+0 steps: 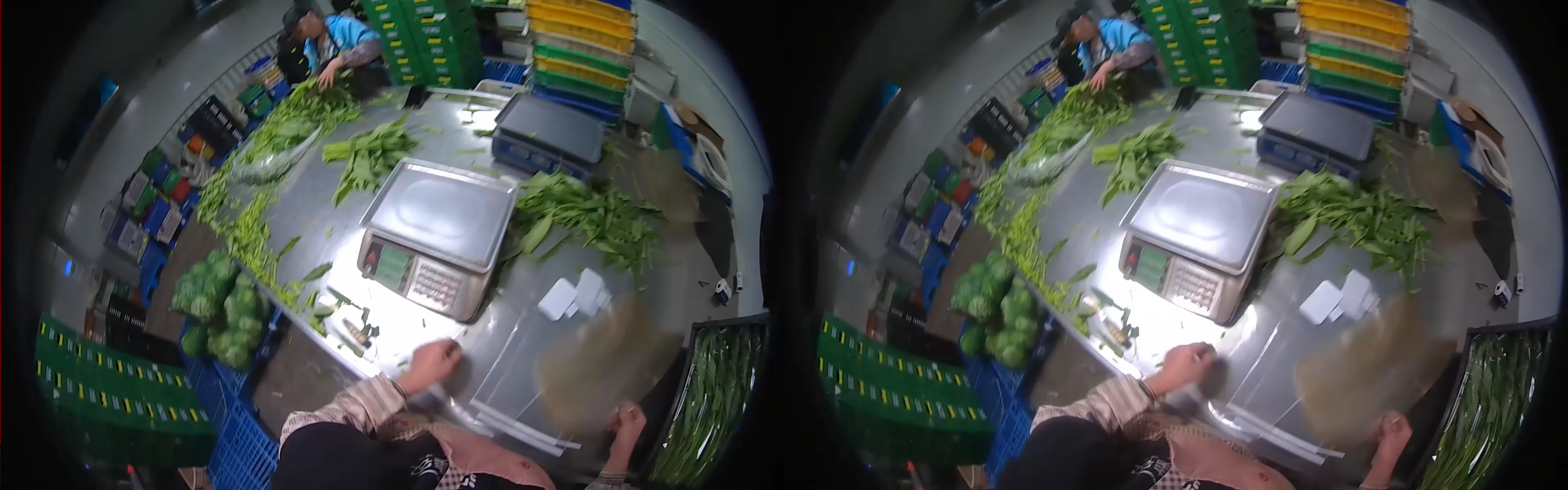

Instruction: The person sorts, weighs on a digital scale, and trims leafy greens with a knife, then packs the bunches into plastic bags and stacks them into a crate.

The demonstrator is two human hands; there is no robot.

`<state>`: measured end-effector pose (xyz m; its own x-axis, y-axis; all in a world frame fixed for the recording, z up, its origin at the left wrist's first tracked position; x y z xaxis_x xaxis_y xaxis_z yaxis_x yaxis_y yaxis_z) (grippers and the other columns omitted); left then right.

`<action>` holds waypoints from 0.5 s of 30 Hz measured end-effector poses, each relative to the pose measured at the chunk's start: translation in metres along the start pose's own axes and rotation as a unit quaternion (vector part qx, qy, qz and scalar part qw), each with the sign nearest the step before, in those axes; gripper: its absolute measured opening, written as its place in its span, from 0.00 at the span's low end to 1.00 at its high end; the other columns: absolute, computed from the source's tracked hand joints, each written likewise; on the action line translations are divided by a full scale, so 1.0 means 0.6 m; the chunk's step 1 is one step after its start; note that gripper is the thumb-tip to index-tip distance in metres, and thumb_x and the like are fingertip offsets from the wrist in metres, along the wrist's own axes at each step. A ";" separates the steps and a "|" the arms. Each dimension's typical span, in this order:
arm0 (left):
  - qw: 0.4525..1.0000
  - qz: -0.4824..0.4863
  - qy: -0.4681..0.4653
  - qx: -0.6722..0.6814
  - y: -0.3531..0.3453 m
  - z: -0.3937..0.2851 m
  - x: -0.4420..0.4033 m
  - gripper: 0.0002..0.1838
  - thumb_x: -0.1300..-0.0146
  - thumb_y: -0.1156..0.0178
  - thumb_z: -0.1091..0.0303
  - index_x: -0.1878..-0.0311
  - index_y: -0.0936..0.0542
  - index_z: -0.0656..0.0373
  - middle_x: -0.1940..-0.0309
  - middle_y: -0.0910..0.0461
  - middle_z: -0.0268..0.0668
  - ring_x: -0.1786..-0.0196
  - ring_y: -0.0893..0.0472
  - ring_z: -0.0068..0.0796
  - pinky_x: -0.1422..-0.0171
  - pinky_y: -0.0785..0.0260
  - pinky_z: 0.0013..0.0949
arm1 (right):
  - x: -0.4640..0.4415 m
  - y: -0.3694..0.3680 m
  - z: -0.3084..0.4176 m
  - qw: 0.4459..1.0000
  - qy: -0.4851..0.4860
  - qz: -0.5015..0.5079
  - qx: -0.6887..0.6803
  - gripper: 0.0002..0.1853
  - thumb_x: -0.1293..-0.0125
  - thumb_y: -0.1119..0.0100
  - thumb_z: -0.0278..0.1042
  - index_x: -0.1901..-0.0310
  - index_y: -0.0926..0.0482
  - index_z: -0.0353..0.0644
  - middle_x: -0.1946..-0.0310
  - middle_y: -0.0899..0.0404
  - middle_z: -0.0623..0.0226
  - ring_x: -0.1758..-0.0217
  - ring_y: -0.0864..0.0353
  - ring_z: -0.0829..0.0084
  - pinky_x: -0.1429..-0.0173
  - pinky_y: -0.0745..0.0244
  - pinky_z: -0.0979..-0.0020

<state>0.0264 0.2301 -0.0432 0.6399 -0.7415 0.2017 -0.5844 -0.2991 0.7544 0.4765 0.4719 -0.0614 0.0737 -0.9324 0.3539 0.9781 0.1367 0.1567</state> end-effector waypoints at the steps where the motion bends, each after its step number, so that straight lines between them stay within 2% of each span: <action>1: 0.998 -0.054 0.008 -0.008 0.025 0.048 0.001 0.14 0.39 0.42 0.54 0.58 0.17 0.52 0.67 0.17 0.44 0.62 0.18 0.48 0.56 0.26 0.45 | 0.011 -0.016 0.026 0.999 0.023 0.035 0.018 0.01 0.36 0.46 0.23 0.63 0.26 0.39 0.83 0.29 0.71 0.86 0.31 0.78 0.83 0.39 0.76; 3: 0.987 -0.148 0.067 -0.007 0.082 0.141 0.005 0.17 0.43 0.37 0.55 0.54 0.17 0.55 0.64 0.16 0.45 0.61 0.17 0.47 0.54 0.25 0.44 | 0.026 -0.058 0.077 0.991 0.078 0.103 0.046 0.01 0.35 0.46 0.23 0.63 0.27 0.39 0.84 0.31 0.73 0.86 0.34 0.80 0.83 0.41 0.77; 4: 0.971 -0.211 0.061 -0.096 0.107 0.191 0.005 0.17 0.43 0.36 0.57 0.54 0.17 0.56 0.60 0.17 0.45 0.59 0.18 0.48 0.54 0.25 0.45 | 0.020 -0.071 0.077 0.985 0.080 0.113 0.108 0.02 0.36 0.44 0.23 0.62 0.26 0.38 0.82 0.29 0.71 0.84 0.32 0.78 0.80 0.38 0.75; 5: 0.964 -0.223 0.099 -0.103 0.142 0.219 0.001 0.16 0.43 0.36 0.58 0.55 0.18 0.56 0.58 0.18 0.44 0.58 0.18 0.48 0.54 0.26 0.45 | 0.009 -0.079 0.067 0.975 0.081 0.121 0.170 0.04 0.37 0.43 0.23 0.61 0.26 0.37 0.80 0.28 0.69 0.81 0.29 0.76 0.78 0.35 0.74; 6: 0.952 -0.289 0.046 -0.086 0.167 0.258 -0.005 0.13 0.43 0.36 0.61 0.57 0.19 0.56 0.59 0.19 0.43 0.57 0.19 0.47 0.53 0.27 0.44 | 0.004 -0.093 0.066 0.961 0.082 0.129 0.232 0.06 0.38 0.42 0.23 0.60 0.26 0.36 0.78 0.26 0.66 0.79 0.27 0.74 0.75 0.32 0.72; 7: 0.951 -0.283 0.097 -0.074 0.208 0.263 -0.010 0.12 0.44 0.37 0.63 0.58 0.19 0.56 0.61 0.19 0.42 0.56 0.20 0.46 0.53 0.27 0.45 | 0.025 -0.124 0.108 0.929 0.226 0.043 0.290 0.08 0.40 0.41 0.22 0.58 0.26 0.35 0.74 0.25 0.64 0.75 0.26 0.71 0.70 0.30 0.70; 8: 0.940 -0.308 0.038 -0.140 0.231 0.290 -0.028 0.12 0.45 0.36 0.64 0.59 0.19 0.56 0.60 0.19 0.41 0.55 0.21 0.44 0.54 0.27 0.44 | 0.065 -0.177 0.160 0.867 0.363 -0.041 0.340 0.11 0.41 0.40 0.22 0.57 0.26 0.34 0.71 0.24 0.61 0.71 0.24 0.68 0.65 0.28 0.69; 9: 0.939 -0.308 -0.021 -0.153 0.249 0.292 -0.039 0.14 0.47 0.34 0.64 0.57 0.19 0.55 0.61 0.19 0.42 0.58 0.20 0.44 0.54 0.26 0.41 | 0.111 -0.227 0.202 0.775 0.491 -0.123 0.378 0.13 0.43 0.39 0.22 0.55 0.26 0.32 0.67 0.23 0.58 0.67 0.23 0.65 0.61 0.26 0.67; 11: 0.958 -0.219 -0.136 -0.123 0.247 0.285 -0.063 0.16 0.49 0.32 0.61 0.56 0.19 0.53 0.57 0.21 0.41 0.54 0.22 0.43 0.51 0.27 0.42 | 0.152 -0.310 0.232 0.820 0.457 -0.054 0.341 0.18 0.46 0.37 0.22 0.52 0.26 0.32 0.61 0.23 0.55 0.61 0.23 0.60 0.54 0.26 0.64; 12: 0.964 -0.147 -0.163 -0.150 0.237 0.280 -0.064 0.17 0.50 0.31 0.60 0.56 0.19 0.52 0.55 0.22 0.41 0.51 0.23 0.43 0.48 0.29 0.43 | 0.176 -0.344 0.235 0.840 0.437 -0.019 0.322 0.20 0.47 0.36 0.22 0.51 0.26 0.32 0.59 0.24 0.54 0.58 0.23 0.58 0.51 0.27 0.63; 14: 0.960 0.010 -0.213 -0.182 0.207 0.303 -0.083 0.19 0.54 0.29 0.57 0.57 0.18 0.49 0.52 0.23 0.39 0.47 0.26 0.43 0.43 0.34 0.46 | 0.212 -0.441 0.207 0.826 0.437 0.119 0.334 0.19 0.49 0.34 0.22 0.53 0.24 0.33 0.61 0.23 0.54 0.60 0.22 0.58 0.54 0.26 0.64; 15: 0.941 -0.027 -0.290 -0.172 0.219 0.298 -0.082 0.19 0.56 0.30 0.58 0.59 0.18 0.54 0.59 0.24 0.39 0.52 0.24 0.41 0.47 0.33 0.43 | 0.239 -0.496 0.198 0.823 0.431 0.169 0.331 0.19 0.50 0.33 0.23 0.54 0.23 0.34 0.62 0.22 0.54 0.61 0.22 0.58 0.55 0.25 0.63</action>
<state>-0.1712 0.1198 -0.0660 0.2259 -0.9638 -0.1419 -0.2991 -0.2073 0.9314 0.1730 0.3373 0.0526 0.7083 -0.6564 -0.2598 0.5751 0.3231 0.7516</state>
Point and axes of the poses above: each hand's wrist, its own x-axis away from the middle knuckle, its own y-axis out of the back of the hand, z = x × y, the point moved 4 cm from there along -x, towards the middle knuckle
